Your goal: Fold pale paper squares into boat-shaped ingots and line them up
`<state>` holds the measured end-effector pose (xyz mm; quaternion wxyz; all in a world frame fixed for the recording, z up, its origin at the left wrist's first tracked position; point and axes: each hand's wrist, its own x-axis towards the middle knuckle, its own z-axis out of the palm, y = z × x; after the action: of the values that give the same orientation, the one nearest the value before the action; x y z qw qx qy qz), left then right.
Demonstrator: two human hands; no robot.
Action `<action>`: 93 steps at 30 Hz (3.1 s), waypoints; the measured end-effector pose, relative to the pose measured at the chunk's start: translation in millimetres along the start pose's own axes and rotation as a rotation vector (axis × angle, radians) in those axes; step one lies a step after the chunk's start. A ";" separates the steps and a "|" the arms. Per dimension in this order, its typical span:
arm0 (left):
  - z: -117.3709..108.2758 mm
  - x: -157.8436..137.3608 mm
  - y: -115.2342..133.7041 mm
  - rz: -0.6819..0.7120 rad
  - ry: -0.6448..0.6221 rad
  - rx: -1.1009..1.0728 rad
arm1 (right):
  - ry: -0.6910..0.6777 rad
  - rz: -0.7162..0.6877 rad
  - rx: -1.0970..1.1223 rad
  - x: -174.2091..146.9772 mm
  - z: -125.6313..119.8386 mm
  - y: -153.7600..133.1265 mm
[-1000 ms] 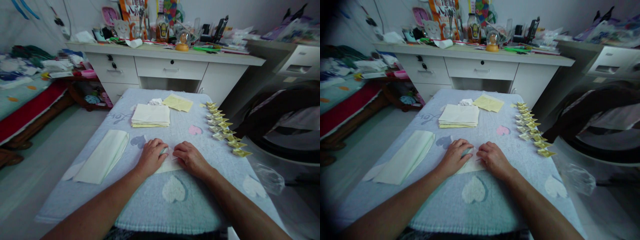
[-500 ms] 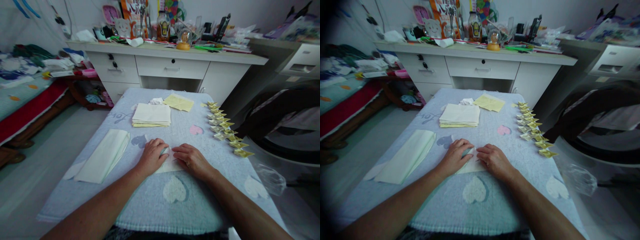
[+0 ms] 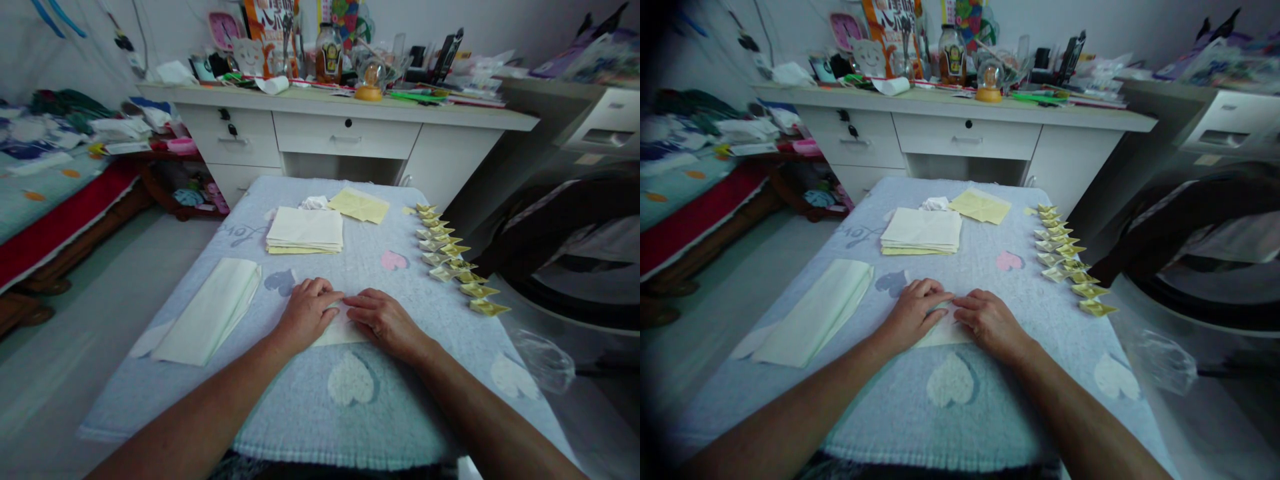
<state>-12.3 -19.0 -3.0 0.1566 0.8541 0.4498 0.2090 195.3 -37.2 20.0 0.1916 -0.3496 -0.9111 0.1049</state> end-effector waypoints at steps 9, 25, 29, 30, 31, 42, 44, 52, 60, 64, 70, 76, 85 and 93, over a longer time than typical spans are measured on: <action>-1.1 -0.9 5.1 -0.002 -0.005 0.081 | -0.017 0.022 0.007 -1.5 0.7 1.1; -0.8 -1.0 2.0 -0.015 -0.006 0.026 | -0.010 0.038 0.031 -4.4 1.2 2.9; -0.8 -0.6 0.3 -0.010 -0.007 -0.011 | 0.040 0.098 0.087 -6.4 3.4 2.7; -0.7 -0.6 -0.2 -0.011 -0.003 -0.016 | 0.051 0.140 0.083 -6.4 4.3 1.9; -0.6 -0.6 -0.5 -0.011 -0.001 -0.019 | 0.059 0.192 0.065 -6.1 5.4 0.9; -5.3 0.0 0.7 0.013 -0.031 -0.048 | 0.215 0.524 0.060 4.4 24.8 5.0; -5.8 -0.1 1.0 0.020 -0.038 -0.049 | 0.214 0.541 0.025 6.0 25.9 5.0; -4.7 -1.1 2.9 0.055 -0.059 -0.012 | 0.152 0.479 -0.039 7.6 27.8 0.4; -6.5 -1.6 8.4 0.060 -0.067 0.035 | 0.128 0.338 -0.106 2.1 22.5 -3.1; -6.0 -1.4 7.8 0.057 -0.064 0.027 | 0.084 0.298 -0.167 1.1 17.7 -5.8; -4.0 -1.5 4.8 0.052 -0.048 0.007 | 0.018 0.248 -0.239 1.6 14.4 -8.0; -3.9 -2.1 4.4 0.036 -0.035 -0.006 | -0.029 0.223 -0.240 0.7 12.1 -8.8; -3.3 -1.7 3.9 0.043 -0.049 0.009 | -0.063 0.194 -0.242 1.2 13.5 -9.6; -3.1 -1.0 3.4 0.062 -0.065 0.028 | -0.054 0.162 -0.248 0.2 15.0 -9.7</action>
<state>-12.0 -21.4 1.0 0.1528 0.8760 0.4208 0.1797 183.1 -45.1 9.7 0.1132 -0.4400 -0.8907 0.0162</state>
